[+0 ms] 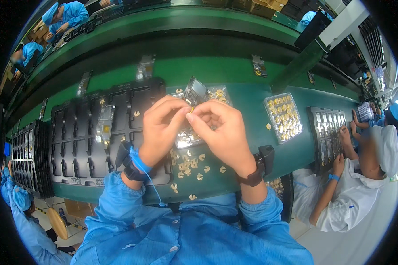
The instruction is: Assembling small components onto electronic circuit boards on a factory production line.
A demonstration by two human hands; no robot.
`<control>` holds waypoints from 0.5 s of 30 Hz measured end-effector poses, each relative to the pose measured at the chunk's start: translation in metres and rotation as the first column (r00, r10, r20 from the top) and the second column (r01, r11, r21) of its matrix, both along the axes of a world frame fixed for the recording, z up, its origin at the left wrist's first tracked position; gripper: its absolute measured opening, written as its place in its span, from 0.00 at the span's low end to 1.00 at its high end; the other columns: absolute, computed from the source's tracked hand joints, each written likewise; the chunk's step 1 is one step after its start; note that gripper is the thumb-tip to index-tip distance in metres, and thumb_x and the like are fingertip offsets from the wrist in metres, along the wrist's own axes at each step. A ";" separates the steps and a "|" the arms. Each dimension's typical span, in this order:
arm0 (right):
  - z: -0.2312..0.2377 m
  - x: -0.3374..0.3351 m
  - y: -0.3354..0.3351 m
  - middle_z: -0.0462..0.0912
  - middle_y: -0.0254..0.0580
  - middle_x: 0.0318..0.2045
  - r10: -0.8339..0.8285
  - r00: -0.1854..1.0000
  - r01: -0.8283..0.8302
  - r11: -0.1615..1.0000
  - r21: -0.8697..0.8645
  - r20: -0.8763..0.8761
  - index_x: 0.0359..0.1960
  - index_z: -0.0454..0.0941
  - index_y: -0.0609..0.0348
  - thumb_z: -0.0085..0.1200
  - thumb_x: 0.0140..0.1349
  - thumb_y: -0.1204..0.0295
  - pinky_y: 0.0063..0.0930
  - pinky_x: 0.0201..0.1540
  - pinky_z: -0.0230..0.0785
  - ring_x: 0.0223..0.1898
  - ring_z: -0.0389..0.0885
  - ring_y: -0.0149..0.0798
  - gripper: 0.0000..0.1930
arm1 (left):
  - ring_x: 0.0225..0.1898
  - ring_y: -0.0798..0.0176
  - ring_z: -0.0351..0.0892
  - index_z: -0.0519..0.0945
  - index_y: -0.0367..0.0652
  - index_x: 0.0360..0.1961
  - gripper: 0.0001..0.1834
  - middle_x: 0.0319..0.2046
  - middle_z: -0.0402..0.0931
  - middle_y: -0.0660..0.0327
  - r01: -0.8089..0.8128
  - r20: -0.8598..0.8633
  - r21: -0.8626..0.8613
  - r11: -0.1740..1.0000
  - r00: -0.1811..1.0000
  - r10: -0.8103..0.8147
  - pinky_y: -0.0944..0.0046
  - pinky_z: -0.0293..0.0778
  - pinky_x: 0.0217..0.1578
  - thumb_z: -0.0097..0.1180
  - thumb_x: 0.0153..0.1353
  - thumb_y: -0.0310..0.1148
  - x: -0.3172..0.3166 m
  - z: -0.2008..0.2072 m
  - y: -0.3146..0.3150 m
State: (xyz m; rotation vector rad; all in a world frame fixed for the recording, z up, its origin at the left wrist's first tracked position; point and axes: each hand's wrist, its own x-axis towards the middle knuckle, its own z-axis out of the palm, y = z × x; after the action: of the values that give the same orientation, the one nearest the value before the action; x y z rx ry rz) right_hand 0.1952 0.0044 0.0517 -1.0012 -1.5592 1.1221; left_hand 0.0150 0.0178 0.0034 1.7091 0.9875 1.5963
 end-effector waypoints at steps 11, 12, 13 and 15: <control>-0.012 0.003 0.005 0.85 0.36 0.40 0.044 0.998 -0.042 0.999 0.031 -0.043 0.43 0.84 0.69 0.64 0.71 0.79 0.20 0.42 0.76 0.40 0.85 0.25 0.05 | 0.40 0.65 0.88 0.88 0.34 0.42 0.06 0.38 0.85 0.57 0.028 0.093 -0.125 0.992 0.996 -0.016 0.66 0.84 0.42 0.69 0.65 0.23 0.000 0.007 -0.003; -0.012 0.003 0.005 0.85 0.36 0.40 0.045 0.998 -0.044 0.999 0.030 -0.044 0.43 0.84 0.69 0.64 0.71 0.79 0.20 0.42 0.76 0.40 0.85 0.25 0.05 | 0.40 0.66 0.87 0.88 0.33 0.41 0.06 0.38 0.85 0.57 0.054 0.117 -0.151 0.987 0.993 -0.036 0.67 0.84 0.41 0.69 0.65 0.23 -0.001 0.006 -0.003; -0.012 0.002 0.005 0.85 0.36 0.40 0.048 0.997 -0.046 0.998 0.034 -0.065 0.43 0.84 0.69 0.64 0.71 0.79 0.20 0.42 0.76 0.40 0.84 0.26 0.04 | 0.39 0.66 0.87 0.88 0.33 0.41 0.06 0.38 0.85 0.58 0.081 0.141 -0.176 0.981 0.988 -0.056 0.67 0.84 0.41 0.70 0.65 0.23 -0.001 0.006 -0.002; -0.013 0.002 0.006 0.84 0.36 0.40 0.052 0.995 -0.049 0.998 0.038 -0.086 0.43 0.84 0.69 0.64 0.71 0.80 0.20 0.42 0.76 0.40 0.84 0.26 0.04 | 0.39 0.67 0.87 0.88 0.32 0.40 0.05 0.38 0.85 0.58 0.089 0.134 -0.151 0.985 0.989 -0.069 0.67 0.84 0.40 0.69 0.65 0.23 -0.003 0.001 0.001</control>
State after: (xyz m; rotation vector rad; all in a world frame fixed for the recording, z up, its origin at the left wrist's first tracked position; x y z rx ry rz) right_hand 0.1969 0.0105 0.0387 -0.8818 -1.5370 1.1536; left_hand 0.0123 0.0193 0.0046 1.5027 0.9432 1.5155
